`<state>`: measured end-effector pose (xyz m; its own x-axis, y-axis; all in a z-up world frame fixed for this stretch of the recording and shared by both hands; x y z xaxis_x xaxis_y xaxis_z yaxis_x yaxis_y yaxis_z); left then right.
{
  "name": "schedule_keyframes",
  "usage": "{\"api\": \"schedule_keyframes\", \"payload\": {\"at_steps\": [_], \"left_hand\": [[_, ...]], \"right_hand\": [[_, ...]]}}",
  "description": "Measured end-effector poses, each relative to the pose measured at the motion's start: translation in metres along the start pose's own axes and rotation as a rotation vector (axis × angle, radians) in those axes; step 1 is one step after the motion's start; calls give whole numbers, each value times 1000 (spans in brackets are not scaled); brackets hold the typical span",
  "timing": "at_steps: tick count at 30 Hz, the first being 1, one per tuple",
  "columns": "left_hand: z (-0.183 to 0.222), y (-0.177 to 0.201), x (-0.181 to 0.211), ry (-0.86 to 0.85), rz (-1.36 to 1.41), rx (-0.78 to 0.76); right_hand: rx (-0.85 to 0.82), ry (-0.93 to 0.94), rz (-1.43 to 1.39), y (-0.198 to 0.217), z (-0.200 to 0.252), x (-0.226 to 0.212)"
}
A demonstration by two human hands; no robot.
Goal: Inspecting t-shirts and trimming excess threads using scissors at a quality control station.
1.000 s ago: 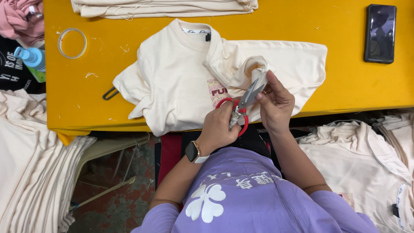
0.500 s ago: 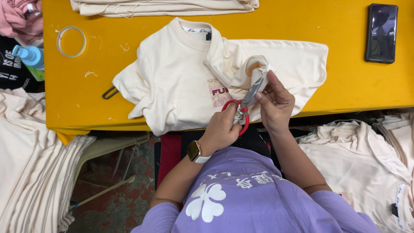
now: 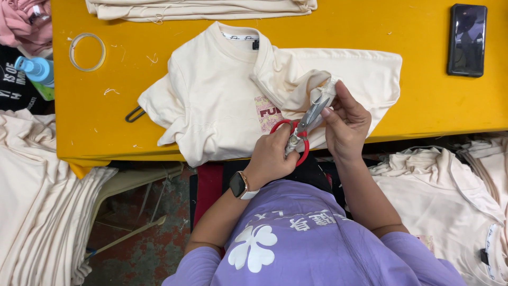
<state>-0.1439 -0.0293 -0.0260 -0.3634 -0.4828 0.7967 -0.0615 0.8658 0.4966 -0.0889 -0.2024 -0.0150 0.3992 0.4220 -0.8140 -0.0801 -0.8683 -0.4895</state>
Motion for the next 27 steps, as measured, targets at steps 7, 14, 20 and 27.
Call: {"api": "schedule_keyframes", "payload": {"at_steps": [7,14,20,27], "left_hand": [[0,0,3,33,88,-5],[6,-8,-6,134,188,-73],[10,-9,-13,135,128,-43],[1,20,11,9,-75,90]], "right_hand": [[-20,-2,2,-8,-1,-4],[-17,8,7,-8,1,1],[30,-33,-31,11,-2,15],[-23,-46,-28,-13,-2,-3]]}}
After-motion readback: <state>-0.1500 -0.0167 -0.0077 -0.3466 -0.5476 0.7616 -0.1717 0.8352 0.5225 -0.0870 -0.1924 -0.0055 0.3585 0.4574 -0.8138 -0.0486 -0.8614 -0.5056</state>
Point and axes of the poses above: each hand's wrist, its own z-axis away from the middle knuckle, its own y-axis out of the back of the hand, x = y × z, the point moved 10 cm from there along -z, towards the middle knuckle, and after that the axes turned 8 degrees about x, right-handed, at the moved point
